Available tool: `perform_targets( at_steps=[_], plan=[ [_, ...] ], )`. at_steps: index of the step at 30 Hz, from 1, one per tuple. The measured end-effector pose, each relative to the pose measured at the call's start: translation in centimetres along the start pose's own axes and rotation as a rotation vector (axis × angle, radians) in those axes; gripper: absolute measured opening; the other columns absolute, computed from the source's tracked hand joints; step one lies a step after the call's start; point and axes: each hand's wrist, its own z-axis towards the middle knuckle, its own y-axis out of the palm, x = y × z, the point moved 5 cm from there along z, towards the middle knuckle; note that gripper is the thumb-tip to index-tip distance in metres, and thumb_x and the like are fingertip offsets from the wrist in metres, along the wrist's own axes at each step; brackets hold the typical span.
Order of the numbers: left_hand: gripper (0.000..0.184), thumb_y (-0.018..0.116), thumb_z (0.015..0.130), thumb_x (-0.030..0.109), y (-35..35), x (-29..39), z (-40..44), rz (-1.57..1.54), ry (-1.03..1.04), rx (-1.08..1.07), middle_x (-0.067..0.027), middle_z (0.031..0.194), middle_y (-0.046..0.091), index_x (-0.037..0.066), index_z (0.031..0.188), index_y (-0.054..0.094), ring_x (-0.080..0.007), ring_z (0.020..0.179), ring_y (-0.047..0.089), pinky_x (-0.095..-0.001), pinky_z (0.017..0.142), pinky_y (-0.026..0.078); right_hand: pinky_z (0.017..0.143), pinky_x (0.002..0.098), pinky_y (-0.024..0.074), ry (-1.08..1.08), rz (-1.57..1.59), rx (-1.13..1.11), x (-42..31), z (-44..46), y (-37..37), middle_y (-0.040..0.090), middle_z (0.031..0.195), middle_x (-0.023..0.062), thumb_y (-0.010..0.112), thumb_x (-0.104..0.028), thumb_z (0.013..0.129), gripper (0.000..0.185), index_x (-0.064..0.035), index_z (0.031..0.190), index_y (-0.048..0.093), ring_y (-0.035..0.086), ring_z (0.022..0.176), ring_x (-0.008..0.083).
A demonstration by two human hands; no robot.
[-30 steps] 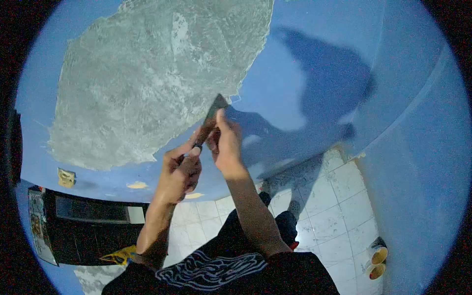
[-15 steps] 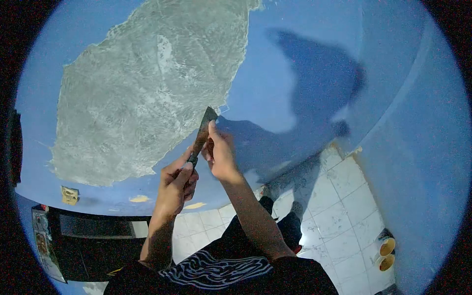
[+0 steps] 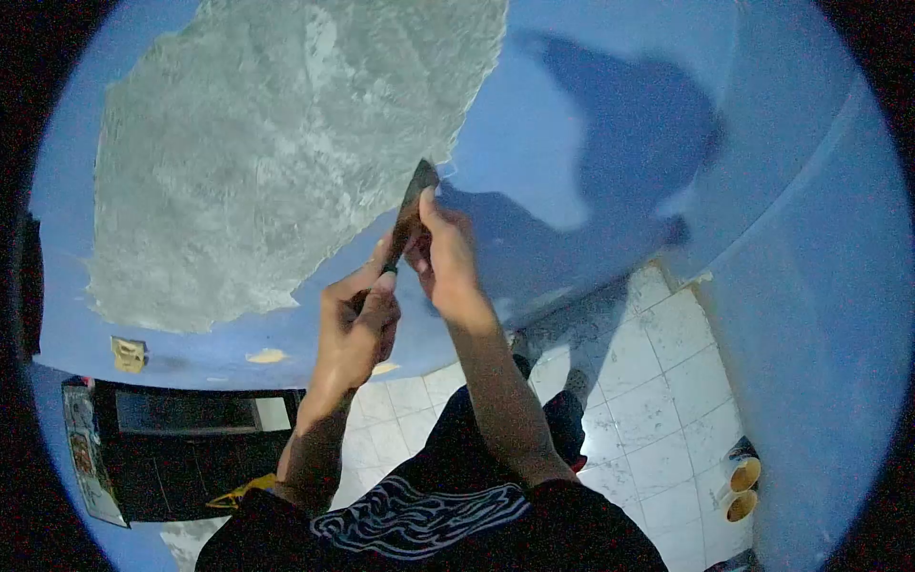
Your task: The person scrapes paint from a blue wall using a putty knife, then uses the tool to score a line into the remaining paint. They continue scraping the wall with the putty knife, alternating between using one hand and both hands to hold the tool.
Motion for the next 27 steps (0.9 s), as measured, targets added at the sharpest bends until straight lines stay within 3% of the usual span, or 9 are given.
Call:
perform_targets(
  at_steps=[3, 6, 7, 9, 11, 13, 15, 22, 27],
  plan=[
    [0.041, 0.053, 0.098, 0.012, -0.3, -1.1, -0.6, -0.040, 0.050, 0.045, 0.0033, 0.068, 0.050, 0.008, 0.138, 0.050, -0.0052, 0.061, 0.043, -0.0212, 0.056, 0.038, 0.042, 0.0235, 0.0267, -0.002, -0.075, -0.044, 0.2, -0.7, -0.1, 0.053, 0.059, -0.0008, 0.056, -0.042, 0.096, 0.040, -0.0105, 0.071, 0.057, 0.038, 0.044, 0.0075],
    [0.041, 0.053, 0.098, 0.012, -0.4, -1.4, 0.7, -0.025, -0.006, -0.002, 0.0032, 0.069, 0.051, 0.008, 0.138, 0.050, -0.0049, 0.062, 0.043, -0.0220, 0.056, 0.038, 0.039, 0.0249, 0.0267, -0.034, -0.033, 0.237, -0.2, 0.7, -1.3, 0.052, 0.056, -0.0019, 0.058, -0.043, 0.095, 0.043, -0.0115, 0.066, 0.057, 0.041, 0.044, 0.0072],
    [0.041, 0.052, 0.098, 0.012, 0.8, -2.2, 1.6, 0.019, 0.046, -0.019, 0.0030, 0.069, 0.051, 0.008, 0.138, 0.050, -0.0051, 0.062, 0.043, -0.0221, 0.056, 0.038, 0.039, 0.0249, 0.0262, -0.159, -0.042, 0.150, -1.8, 1.4, -2.0, 0.050, 0.056, -0.0026, 0.058, -0.044, 0.094, 0.043, -0.0118, 0.066, 0.056, 0.040, 0.043, 0.0080],
    [0.041, 0.051, 0.098, 0.012, 1.6, -1.7, 2.4, 0.067, 0.147, -0.049, 0.0028, 0.069, 0.050, 0.008, 0.139, 0.050, -0.0052, 0.062, 0.042, -0.0222, 0.056, 0.038, 0.038, 0.0255, 0.0259, -0.049, -0.058, 0.112, -1.1, 1.1, -2.6, 0.050, 0.055, -0.0015, 0.059, -0.043, 0.094, 0.044, -0.0101, 0.065, 0.056, 0.039, 0.041, 0.0095],
    [0.043, 0.052, 0.099, 0.020, 0.7, -1.7, -0.2, -0.019, 0.202, 0.014, 0.0051, 0.061, 0.046, 0.008, 0.140, 0.048, -0.0031, 0.045, 0.037, -0.0204, 0.039, 0.030, 0.038, 0.0259, 0.0257, 0.059, -0.091, 0.187, 0.4, -0.6, -1.6, 0.050, 0.055, 0.0003, 0.060, -0.040, 0.094, 0.043, -0.0086, 0.065, 0.055, 0.040, 0.041, 0.0105],
    [0.045, 0.052, 0.100, 0.022, 0.1, -1.7, -0.8, -0.051, 0.088, -0.023, 0.0048, 0.061, 0.045, 0.008, 0.142, 0.045, -0.0028, 0.045, 0.036, -0.0202, 0.039, 0.030, 0.037, 0.0229, 0.0267, 0.042, -0.077, 0.064, 1.2, -0.5, -1.8, 0.057, 0.061, 0.0013, 0.055, -0.039, 0.097, 0.038, -0.0091, 0.075, 0.059, 0.041, 0.041, 0.0075],
    [0.043, 0.051, 0.099, 0.018, 0.2, -1.5, -0.7, -0.054, 0.010, -0.024, 0.0033, 0.068, 0.048, 0.008, 0.141, 0.047, -0.0063, 0.063, 0.044, -0.0221, 0.058, 0.039, 0.037, 0.0227, 0.0267, 0.037, -0.050, 0.055, 1.0, -0.2, -1.7, 0.058, 0.061, 0.0022, 0.055, -0.038, 0.097, 0.038, -0.0085, 0.075, 0.059, 0.041, 0.041, 0.0075],
    [0.042, 0.051, 0.100, 0.020, -0.7, -1.2, -1.5, -0.090, -0.015, 0.006, 0.0040, 0.063, 0.048, 0.009, 0.140, 0.048, -0.0033, 0.050, 0.040, -0.0202, 0.045, 0.034, 0.036, 0.0239, 0.0272, -0.048, -0.101, 0.030, 1.0, -0.9, 0.4, 0.056, 0.056, 0.0028, 0.055, -0.041, 0.097, 0.045, -0.0075, 0.066, 0.059, 0.041, 0.038, 0.0083],
    [0.041, 0.052, 0.100, 0.020, -1.4, -0.4, -0.7, -0.120, -0.038, -0.019, 0.0046, 0.062, 0.046, 0.009, 0.140, 0.049, -0.0026, 0.051, 0.039, -0.0198, 0.045, 0.032, 0.036, 0.0237, 0.0269, -0.091, -0.078, 0.050, 1.0, 0.0, 0.5, 0.056, 0.055, 0.0031, 0.056, -0.040, 0.097, 0.046, -0.0067, 0.065, 0.059, 0.041, 0.038, 0.0078]
  ],
)
